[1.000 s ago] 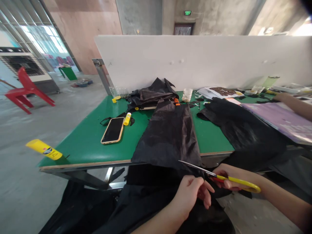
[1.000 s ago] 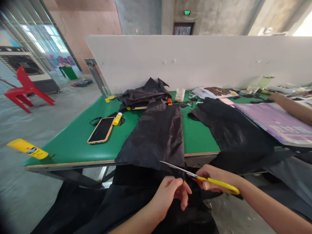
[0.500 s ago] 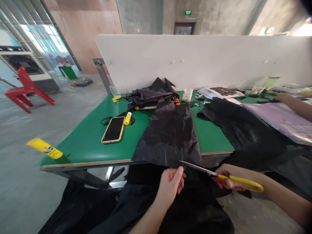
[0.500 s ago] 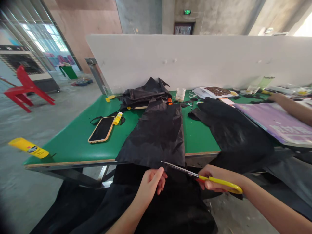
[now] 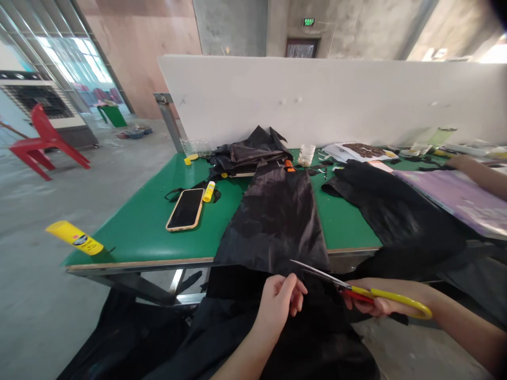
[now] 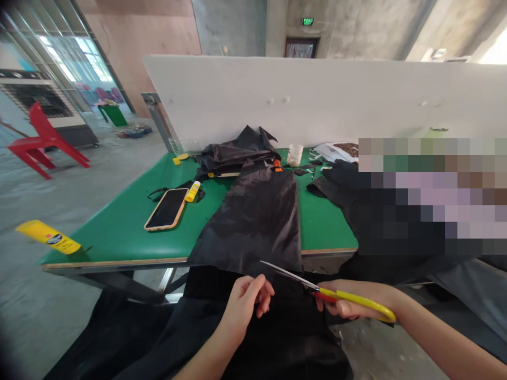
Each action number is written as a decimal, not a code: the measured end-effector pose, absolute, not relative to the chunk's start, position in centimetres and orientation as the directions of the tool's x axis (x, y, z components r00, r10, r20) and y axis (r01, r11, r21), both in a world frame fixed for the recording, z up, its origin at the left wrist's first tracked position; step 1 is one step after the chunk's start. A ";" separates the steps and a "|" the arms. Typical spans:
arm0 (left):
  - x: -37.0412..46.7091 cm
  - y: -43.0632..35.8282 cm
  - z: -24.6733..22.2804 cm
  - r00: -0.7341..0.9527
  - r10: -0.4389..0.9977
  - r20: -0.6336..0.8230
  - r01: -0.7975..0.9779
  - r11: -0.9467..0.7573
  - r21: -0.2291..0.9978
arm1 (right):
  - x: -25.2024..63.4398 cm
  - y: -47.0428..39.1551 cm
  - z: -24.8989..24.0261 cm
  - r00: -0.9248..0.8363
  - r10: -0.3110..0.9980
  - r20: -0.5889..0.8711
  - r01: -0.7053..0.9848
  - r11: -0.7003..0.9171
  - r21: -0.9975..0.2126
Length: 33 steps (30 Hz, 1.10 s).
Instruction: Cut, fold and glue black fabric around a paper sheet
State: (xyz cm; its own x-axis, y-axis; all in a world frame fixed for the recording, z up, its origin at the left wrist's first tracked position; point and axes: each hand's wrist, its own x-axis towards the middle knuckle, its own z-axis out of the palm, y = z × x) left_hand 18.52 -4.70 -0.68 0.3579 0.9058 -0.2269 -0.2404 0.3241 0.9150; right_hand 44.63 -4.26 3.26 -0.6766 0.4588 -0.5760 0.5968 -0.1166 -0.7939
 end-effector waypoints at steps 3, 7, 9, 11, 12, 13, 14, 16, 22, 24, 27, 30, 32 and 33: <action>18.5 -4.7 -0.8 0.367 0.902 -0.226 -0.251 0.330 0.910 | 45.2 -3.9 2.5 -0.736 0.467 -0.490 0.486 -0.139 -0.863; 18.5 -4.7 -0.9 0.375 0.898 -0.229 -0.246 0.334 0.910 | 45.5 -3.2 1.8 -0.748 0.436 -0.500 0.505 -0.115 -0.856; 18.6 -4.7 -0.9 0.378 0.897 -0.229 -0.243 0.335 0.910 | 45.1 -3.0 2.2 -0.733 0.454 -0.506 0.519 -0.106 -0.848; 18.6 -4.8 -1.0 0.381 0.896 -0.228 -0.243 0.334 0.911 | 44.4 -2.9 2.7 -0.716 0.474 -0.513 0.529 -0.112 -0.841; 18.6 -4.8 -1.0 0.379 0.897 -0.226 -0.243 0.332 0.911 | 44.2 -2.8 2.9 -0.710 0.479 -0.516 0.531 -0.117 -0.839; 18.6 -4.8 -1.0 0.377 0.898 -0.226 -0.242 0.331 0.912 | 43.9 -2.8 3.1 -0.705 0.482 -0.520 0.534 -0.121 -0.837; 18.6 -4.8 -1.0 0.375 0.899 -0.226 -0.242 0.330 0.913 | 43.7 -2.7 3.3 -0.701 0.483 -0.525 0.542 -0.117 -0.832; 18.5 -4.7 -1.1 0.372 0.900 -0.227 -0.241 0.330 0.913 | 43.4 -2.6 3.5 -0.688 0.507 -0.519 0.575 -0.055 -0.816; 18.4 -4.7 -1.1 0.346 0.910 -0.230 -0.240 0.323 0.916 | 42.9 -2.4 3.6 -0.506 0.672 -0.540 0.760 0.051 -0.648; 18.3 -4.8 -1.0 0.342 0.908 -0.241 -0.241 0.333 0.912 | 43.0 -2.5 3.3 -0.473 0.664 -0.579 0.771 -0.006 -0.637; 18.3 -4.9 -0.9 0.343 0.905 -0.251 -0.236 0.342 0.910 | 43.2 -2.6 2.8 -0.485 0.654 -0.580 0.739 -0.048 -0.672; 18.3 -5.1 -0.7 0.351 0.904 -0.245 -0.230 0.337 0.913 | 43.3 -2.6 2.7 -0.478 0.653 -0.587 0.714 -0.100 -0.693; 18.3 -5.1 -0.6 0.355 0.902 -0.244 -0.236 0.339 0.910 | 43.2 -2.7 3.1 -0.473 0.654 -0.591 0.713 -0.109 -0.692; 18.3 -5.1 -0.6 0.356 0.903 -0.241 -0.243 0.338 0.909 | 43.2 -2.7 3.2 -0.474 0.649 -0.595 0.716 -0.108 -0.689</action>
